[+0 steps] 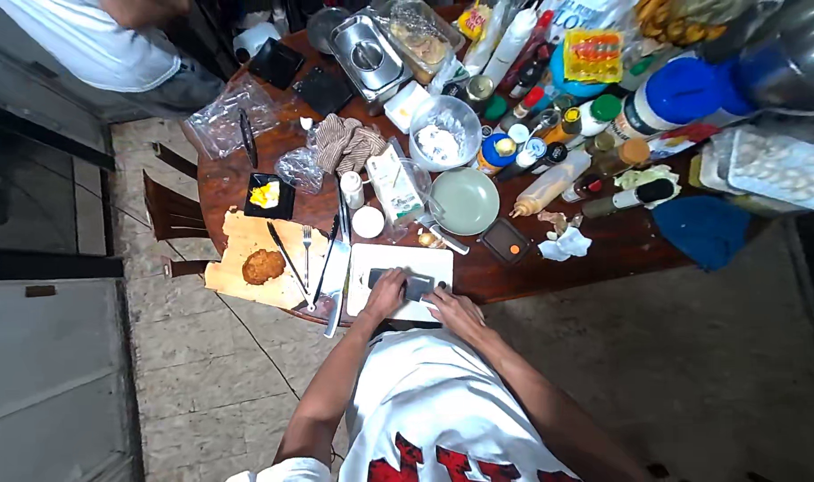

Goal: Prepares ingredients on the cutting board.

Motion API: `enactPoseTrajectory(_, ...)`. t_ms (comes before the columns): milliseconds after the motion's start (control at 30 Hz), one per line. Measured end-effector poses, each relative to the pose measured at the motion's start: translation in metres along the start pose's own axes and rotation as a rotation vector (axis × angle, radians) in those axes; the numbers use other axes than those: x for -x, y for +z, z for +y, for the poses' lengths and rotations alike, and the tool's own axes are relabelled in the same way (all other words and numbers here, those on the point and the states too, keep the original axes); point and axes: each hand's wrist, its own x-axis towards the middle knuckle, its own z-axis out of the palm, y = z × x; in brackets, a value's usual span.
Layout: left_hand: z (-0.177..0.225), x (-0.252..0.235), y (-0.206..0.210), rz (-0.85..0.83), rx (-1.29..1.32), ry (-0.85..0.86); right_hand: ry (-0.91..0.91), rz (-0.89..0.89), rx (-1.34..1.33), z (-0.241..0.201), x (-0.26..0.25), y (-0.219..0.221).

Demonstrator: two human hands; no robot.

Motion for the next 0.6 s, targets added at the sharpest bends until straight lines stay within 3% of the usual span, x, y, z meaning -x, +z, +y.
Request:
enactPoseTrajectory(100,-0.016,-0.015,-0.005,-0.069,-0.05,-0.104,-0.025,0.003,-0.014,-0.009,-0.002,0.003)
enactPoseTrajectory(233,-0.03,-0.006,-0.029,0.171,0.079,-0.207,0.097,-0.047,-0.105,-0.009,0.001,0.011)
enactPoseTrajectory(367,-0.042,0.037,-0.04,0.297,0.123,-0.351,0.279,0.006,-0.279,0.006,0.02,0.033)
enactPoseTrajectory(600,-0.063,0.117,-0.004,0.227,0.118,-0.425,0.671,0.195,-0.429,0.015,0.045,0.068)
